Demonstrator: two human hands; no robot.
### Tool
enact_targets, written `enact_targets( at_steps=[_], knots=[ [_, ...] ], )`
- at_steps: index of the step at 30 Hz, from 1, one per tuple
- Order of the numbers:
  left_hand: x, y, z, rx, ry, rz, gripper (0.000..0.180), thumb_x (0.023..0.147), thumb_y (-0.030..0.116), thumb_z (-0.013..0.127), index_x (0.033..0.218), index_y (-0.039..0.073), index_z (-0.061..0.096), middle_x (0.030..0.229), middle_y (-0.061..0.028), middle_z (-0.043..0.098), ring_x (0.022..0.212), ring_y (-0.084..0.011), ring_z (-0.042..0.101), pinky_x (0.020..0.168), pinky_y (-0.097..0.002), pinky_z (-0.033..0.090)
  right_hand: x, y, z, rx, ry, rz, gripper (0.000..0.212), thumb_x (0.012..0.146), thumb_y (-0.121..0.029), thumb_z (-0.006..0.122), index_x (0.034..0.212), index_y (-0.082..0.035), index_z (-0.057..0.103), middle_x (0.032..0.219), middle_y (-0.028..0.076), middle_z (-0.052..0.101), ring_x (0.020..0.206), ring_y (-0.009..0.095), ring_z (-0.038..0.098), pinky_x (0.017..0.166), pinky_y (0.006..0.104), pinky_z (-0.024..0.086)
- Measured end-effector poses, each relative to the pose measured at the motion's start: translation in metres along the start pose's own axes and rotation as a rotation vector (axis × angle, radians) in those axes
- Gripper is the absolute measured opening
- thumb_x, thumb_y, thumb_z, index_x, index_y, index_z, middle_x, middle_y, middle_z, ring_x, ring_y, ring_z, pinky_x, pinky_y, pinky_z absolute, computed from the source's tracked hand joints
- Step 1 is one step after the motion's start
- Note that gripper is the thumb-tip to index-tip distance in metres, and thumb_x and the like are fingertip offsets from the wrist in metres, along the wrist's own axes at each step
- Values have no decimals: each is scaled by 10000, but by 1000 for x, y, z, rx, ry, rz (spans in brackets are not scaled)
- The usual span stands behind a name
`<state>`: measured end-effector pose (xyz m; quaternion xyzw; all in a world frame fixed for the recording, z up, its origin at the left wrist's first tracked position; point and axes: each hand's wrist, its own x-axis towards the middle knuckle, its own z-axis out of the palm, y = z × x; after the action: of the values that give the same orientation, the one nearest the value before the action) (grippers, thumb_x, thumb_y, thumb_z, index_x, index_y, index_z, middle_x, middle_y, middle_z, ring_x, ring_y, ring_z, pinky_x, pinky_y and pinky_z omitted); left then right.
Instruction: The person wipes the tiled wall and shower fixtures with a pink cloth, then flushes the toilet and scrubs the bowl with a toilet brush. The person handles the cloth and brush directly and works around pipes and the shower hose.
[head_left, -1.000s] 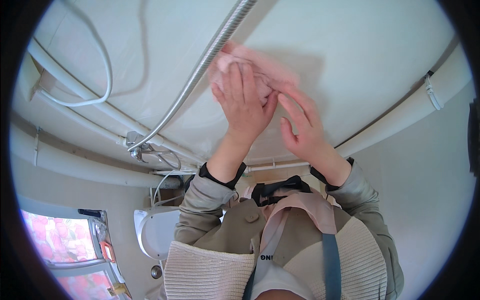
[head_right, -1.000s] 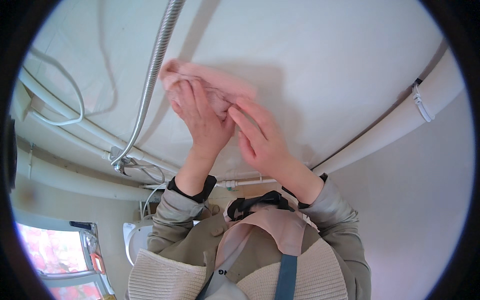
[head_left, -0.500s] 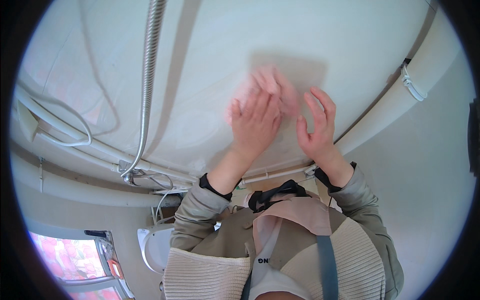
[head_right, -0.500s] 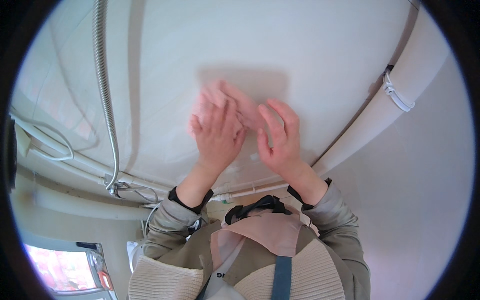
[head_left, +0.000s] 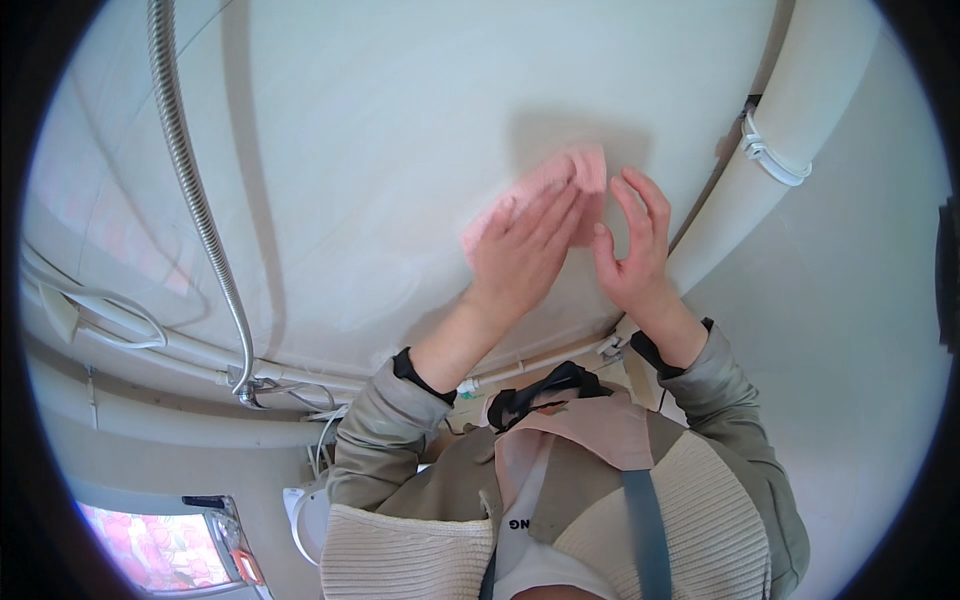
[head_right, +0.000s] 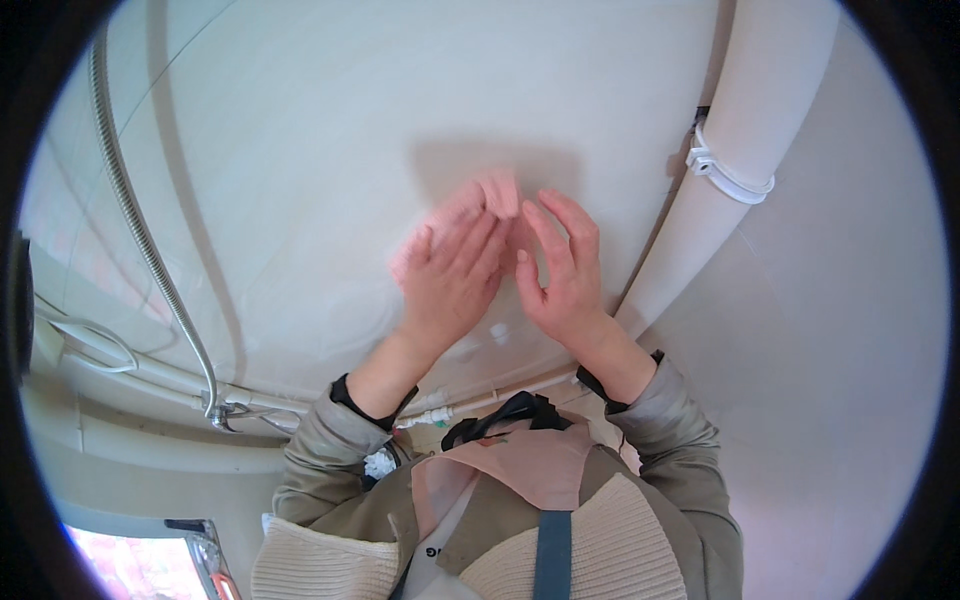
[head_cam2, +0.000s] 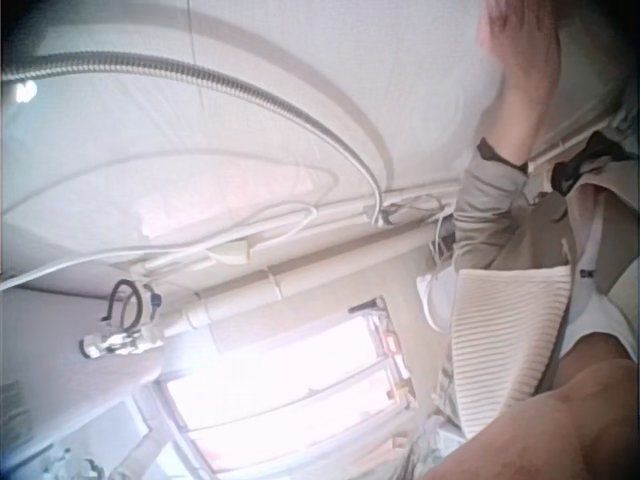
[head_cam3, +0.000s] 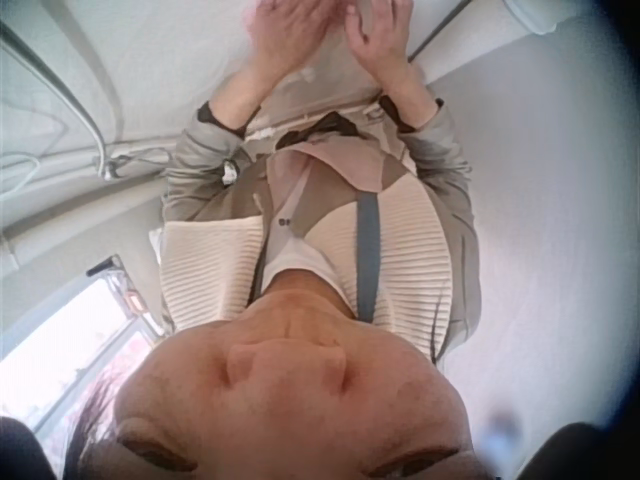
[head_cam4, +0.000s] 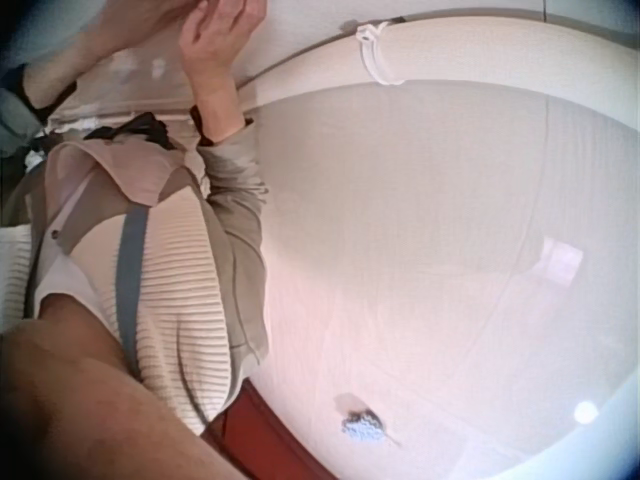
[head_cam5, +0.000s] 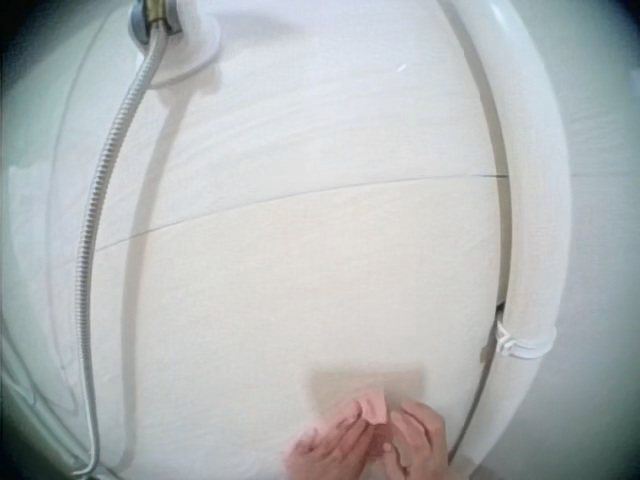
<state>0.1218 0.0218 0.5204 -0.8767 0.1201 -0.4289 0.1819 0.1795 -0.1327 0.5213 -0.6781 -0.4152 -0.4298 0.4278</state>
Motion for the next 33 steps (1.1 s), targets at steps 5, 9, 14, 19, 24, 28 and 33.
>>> enact_targets(
  at_steps=[5,9,14,19,24,28,33],
  knots=[
    [65,6,-15,-113,77,-215,578,791,288,591,1341,147,484,1409,12,436,1316,-142,373,1071,-456,180,5,14,-20,-50,54,12,575,733,34,599,1290,-20,469,1307,175,429,1196,350,445,988,426,396],
    [74,22,0,-63,63,-104,643,742,303,656,1338,124,493,1411,-23,441,1304,-179,396,1064,-488,187,2,26,-33,-60,90,17,576,729,28,604,1287,-16,467,1301,175,433,1201,353,440,992,430,392],
    [59,51,27,-39,-54,116,563,823,277,524,1362,128,458,1473,4,361,1361,-141,304,1107,-445,135,-5,39,-47,-48,95,46,563,739,26,599,1284,-16,465,1301,181,425,1200,355,440,994,429,392],
    [93,68,32,-86,-63,109,585,836,265,486,1395,109,413,1487,-4,338,1369,-147,288,1117,-414,153,-1,49,-61,-43,116,30,549,745,23,599,1277,-11,466,1295,179,422,1192,352,448,991,423,397],
    [130,87,44,-151,30,23,624,837,264,483,1428,103,363,1497,-3,319,1381,-143,266,1129,-410,136,1,58,-75,-54,125,31,535,752,16,596,1271,-8,468,1288,177,428,1180,351,457,995,424,399],
    [103,95,56,-181,-19,127,614,848,260,473,1430,102,358,1499,-15,314,1391,-141,249,1135,-396,122,0,64,-78,-31,120,35,529,755,16,590,1270,-4,468,1278,178,438,1180,351,456,998,429,396],
    [103,83,49,-99,-19,218,618,856,271,470,1438,104,346,1508,-10,299,1397,-132,234,1136,-377,121,9,63,-74,10,105,-15,511,765,11,582,1265,2,473,1274,175,446,1182,355,454,998,432,392]
  ],
)
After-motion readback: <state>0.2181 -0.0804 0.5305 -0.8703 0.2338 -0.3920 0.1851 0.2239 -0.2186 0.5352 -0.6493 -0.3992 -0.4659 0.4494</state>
